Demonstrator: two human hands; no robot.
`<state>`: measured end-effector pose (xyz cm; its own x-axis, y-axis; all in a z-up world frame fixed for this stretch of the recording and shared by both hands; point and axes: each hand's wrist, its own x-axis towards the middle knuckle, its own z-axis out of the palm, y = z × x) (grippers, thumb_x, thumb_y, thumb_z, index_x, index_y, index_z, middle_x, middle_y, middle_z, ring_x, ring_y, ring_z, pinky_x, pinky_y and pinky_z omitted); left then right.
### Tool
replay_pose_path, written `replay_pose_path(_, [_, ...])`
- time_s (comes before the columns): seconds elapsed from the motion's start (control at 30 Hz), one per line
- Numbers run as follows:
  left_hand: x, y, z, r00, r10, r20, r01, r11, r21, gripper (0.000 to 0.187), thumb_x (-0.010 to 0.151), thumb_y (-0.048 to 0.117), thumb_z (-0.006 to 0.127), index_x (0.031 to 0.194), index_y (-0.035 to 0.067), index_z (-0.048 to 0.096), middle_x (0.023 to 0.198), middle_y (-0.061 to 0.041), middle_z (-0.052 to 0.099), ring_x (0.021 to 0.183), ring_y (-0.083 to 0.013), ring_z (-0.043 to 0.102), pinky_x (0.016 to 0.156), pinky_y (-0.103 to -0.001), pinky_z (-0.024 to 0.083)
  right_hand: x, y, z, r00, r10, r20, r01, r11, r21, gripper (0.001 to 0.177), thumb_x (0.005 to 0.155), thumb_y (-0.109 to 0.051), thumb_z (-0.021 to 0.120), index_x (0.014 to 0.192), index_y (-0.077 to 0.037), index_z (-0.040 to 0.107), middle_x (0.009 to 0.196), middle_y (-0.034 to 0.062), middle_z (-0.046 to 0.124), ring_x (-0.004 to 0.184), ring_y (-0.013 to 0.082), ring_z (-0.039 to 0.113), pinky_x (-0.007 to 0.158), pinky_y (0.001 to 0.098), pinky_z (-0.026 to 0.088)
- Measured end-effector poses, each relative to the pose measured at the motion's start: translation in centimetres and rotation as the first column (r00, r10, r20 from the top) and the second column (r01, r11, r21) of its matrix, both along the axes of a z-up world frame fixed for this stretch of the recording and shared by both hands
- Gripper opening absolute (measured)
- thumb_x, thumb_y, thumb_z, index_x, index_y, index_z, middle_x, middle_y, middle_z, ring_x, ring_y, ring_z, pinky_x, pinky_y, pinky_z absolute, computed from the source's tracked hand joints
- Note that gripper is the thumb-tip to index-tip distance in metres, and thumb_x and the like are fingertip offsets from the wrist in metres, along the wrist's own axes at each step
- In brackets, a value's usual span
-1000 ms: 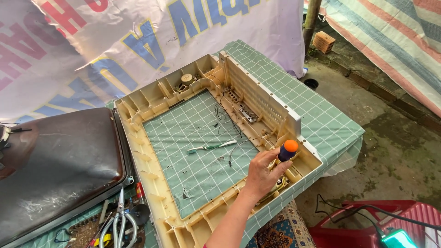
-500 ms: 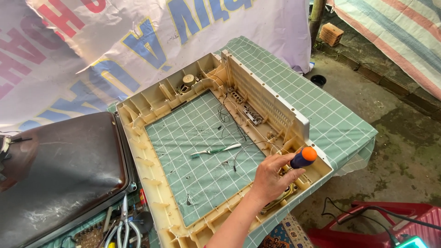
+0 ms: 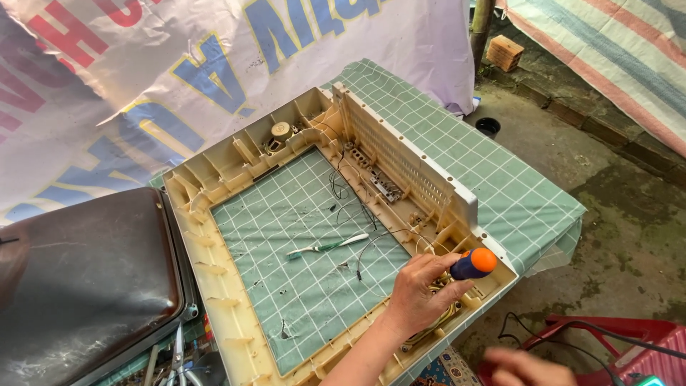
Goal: The person uses a screwdriver to work on a small component inside the open casing of an electronic device. They then use a pair of scissors to cut a wire connected to a speaker within the device's chassis.
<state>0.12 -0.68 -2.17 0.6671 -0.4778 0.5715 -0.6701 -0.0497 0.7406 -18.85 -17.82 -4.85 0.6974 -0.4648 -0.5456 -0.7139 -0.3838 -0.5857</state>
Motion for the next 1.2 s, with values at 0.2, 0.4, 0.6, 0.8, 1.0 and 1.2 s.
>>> replay_pose_path(0.2, [-0.3, 0.1, -0.3, 0.999, -0.041, 0.011, 0.041, 0.998, -0.037, 0.035, 0.099, 0.028, 0.073, 0.129, 0.014, 0.063, 0.106, -0.006, 0.073, 0.081, -0.023, 0.063, 0.078, -0.038, 0.049, 9.7, 1.0, 6.2, 0.124, 0.105, 0.987, -0.329, 0.943, -0.059, 0.072, 0.093, -0.018, 0.055, 0.159, -0.008, 0.031, 0.163, 0.0197, 0.043, 0.147, 0.033, 0.05, 0.121, 0.047, 0.05])
replay_pose_path(0.4, [0.2, -0.1, -0.9, 0.996, -0.06, -0.059, 0.053, 0.993, -0.109, 0.041, 0.096, 0.028, 0.075, 0.132, 0.011, 0.065, 0.123, -0.006, 0.074, 0.099, -0.0254, 0.074, 0.09, -0.04, 0.053, 12.8, 1.2, 10.0, 0.287, 0.129, 0.949, -0.628, 0.773, 0.085, 0.051, 0.103, -0.025, 0.049, 0.148, -0.001, 0.048, 0.151, 0.0185, 0.057, 0.139, 0.0324, 0.06, 0.12, 0.049, 0.046])
replay_pose_path(0.6, [0.9, 0.2, 0.8, 0.992, -0.065, -0.109, 0.065, 0.998, 0.003, 0.035, 0.095, 0.032, 0.075, 0.122, 0.011, 0.069, 0.1, -0.004, 0.075, 0.076, -0.0212, 0.062, 0.08, -0.037, 0.048, 14.0, 0.1, 7.6, 0.24, 0.076, 0.968, -0.572, 0.816, 0.077, 0.04, 0.093, -0.009, 0.068, 0.13, -0.003, 0.053, 0.125, 0.0156, 0.064, 0.12, 0.0251, 0.067, 0.107, 0.0384, 0.057])
replay_pose_path(0.8, [1.8, 0.3, 2.4, 1.0, -0.001, 0.001, 0.001, 1.0, -0.008, 0.03, 0.089, 0.019, 0.079, 0.114, 0.008, 0.067, 0.103, -0.007, 0.075, 0.09, -0.0261, 0.07, 0.083, -0.04, 0.053, 15.6, 1.4, 6.4, 0.172, 0.29, 0.941, -0.17, 0.95, -0.262, 0.054, 0.078, -0.016, 0.084, 0.115, -0.014, 0.046, 0.099, 0.0037, 0.065, 0.09, 0.0146, 0.059, 0.082, 0.0269, 0.049])
replay_pose_path(1.0, [2.1, 0.7, 2.5, 0.997, -0.004, 0.078, 0.003, 1.0, 0.02, 0.027, 0.093, 0.02, 0.077, 0.112, 0.004, 0.066, 0.103, -0.013, 0.075, 0.092, -0.0312, 0.071, 0.086, -0.042, 0.053, 15.1, 1.4, 10.9, 0.119, 0.335, 0.935, -0.527, 0.819, -0.226, 0.059, 0.09, -0.01, 0.065, 0.145, -0.007, 0.044, 0.148, 0.0207, 0.054, 0.129, 0.0266, 0.062, 0.107, 0.0364, 0.056])
replay_pose_path(1.2, [2.1, 0.7, 4.7, 0.983, 0.042, 0.181, -0.054, 0.996, 0.064, 0.031, 0.094, 0.027, 0.076, 0.113, 0.006, 0.065, 0.105, -0.009, 0.075, 0.092, -0.0284, 0.071, 0.085, -0.041, 0.053, 15.5, 0.3, 12.3, 0.169, 0.624, 0.763, -0.284, 0.772, -0.568, 0.036, 0.089, -0.024, 0.072, 0.118, -0.004, 0.063, 0.112, 0.0104, 0.075, 0.1, 0.0205, 0.076, 0.09, 0.0289, 0.061])
